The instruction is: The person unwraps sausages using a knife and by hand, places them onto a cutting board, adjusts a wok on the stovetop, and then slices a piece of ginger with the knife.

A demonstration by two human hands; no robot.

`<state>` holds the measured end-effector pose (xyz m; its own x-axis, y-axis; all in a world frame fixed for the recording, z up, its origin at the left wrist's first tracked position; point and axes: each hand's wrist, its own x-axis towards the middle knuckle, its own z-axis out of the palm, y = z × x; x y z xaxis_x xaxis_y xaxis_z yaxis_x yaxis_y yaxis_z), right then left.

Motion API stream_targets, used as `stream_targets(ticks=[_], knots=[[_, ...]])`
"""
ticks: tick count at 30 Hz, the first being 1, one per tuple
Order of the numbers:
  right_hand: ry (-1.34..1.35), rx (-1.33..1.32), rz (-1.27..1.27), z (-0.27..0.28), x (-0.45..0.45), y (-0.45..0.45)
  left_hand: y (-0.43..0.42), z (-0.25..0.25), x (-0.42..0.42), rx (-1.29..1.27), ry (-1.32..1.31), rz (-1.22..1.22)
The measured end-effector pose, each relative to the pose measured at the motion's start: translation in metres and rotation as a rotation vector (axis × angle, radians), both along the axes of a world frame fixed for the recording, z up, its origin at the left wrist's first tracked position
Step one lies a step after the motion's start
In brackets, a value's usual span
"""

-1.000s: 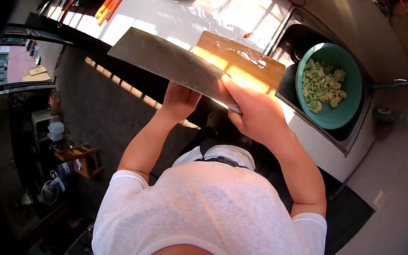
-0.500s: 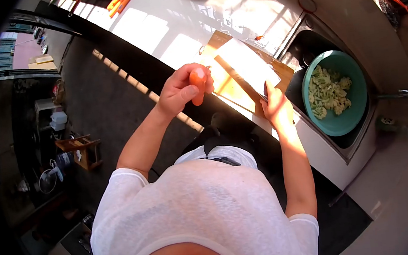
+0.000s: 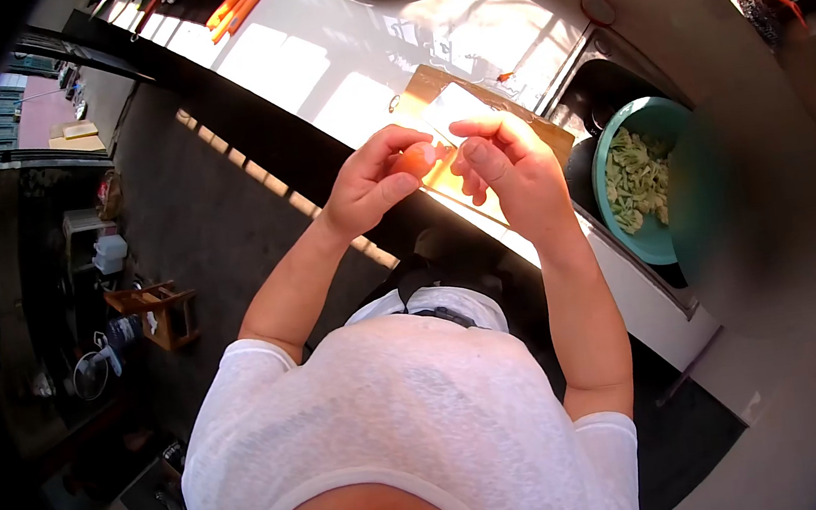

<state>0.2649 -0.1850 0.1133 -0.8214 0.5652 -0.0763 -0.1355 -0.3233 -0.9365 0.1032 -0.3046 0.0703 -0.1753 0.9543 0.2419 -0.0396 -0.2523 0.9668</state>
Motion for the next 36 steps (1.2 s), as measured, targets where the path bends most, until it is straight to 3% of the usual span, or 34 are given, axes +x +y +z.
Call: stream_targets(ticks=[4,8,11,13,17,21,25,29,33,36], knots=[[-0.08,0.08,-0.004,0.013,-0.015,-0.006,0.002,0.008,-0.001,0.016,0.085,0.002],[0.003,-0.04,-0.01,0.008,-0.019,-0.008,0.001,0.011,-0.002,-0.027,0.024,-0.033],[0.083,-0.135,-0.038,0.006,-0.026,-0.013,0.004,0.005,0.003,0.003,-0.411,-0.152],[0.122,-0.179,-0.058,0.005,-0.032,-0.018,0.006,0.003,0.004,0.052,-0.646,-0.098],[0.102,-0.126,-0.11,0.001,-0.039,-0.024,0.012,0.011,-0.007,0.123,-0.909,-0.02],[0.077,-0.107,-0.119,-0.004,-0.043,-0.025,0.014,0.007,-0.021,0.2,-0.911,0.011],[0.18,-0.275,-0.017,-0.002,-0.05,-0.024,0.007,0.007,-0.024,0.175,-1.07,-0.042],[0.247,-0.364,0.04,0.01,-0.059,-0.026,0.0,0.014,-0.029,0.173,-1.071,-0.065],[0.196,-0.226,0.103,0.013,-0.059,-0.031,-0.01,0.026,-0.029,0.204,-0.979,-0.069],[0.022,-0.057,0.173,0.01,-0.053,-0.037,-0.02,0.041,-0.023,0.265,-0.793,0.094]])
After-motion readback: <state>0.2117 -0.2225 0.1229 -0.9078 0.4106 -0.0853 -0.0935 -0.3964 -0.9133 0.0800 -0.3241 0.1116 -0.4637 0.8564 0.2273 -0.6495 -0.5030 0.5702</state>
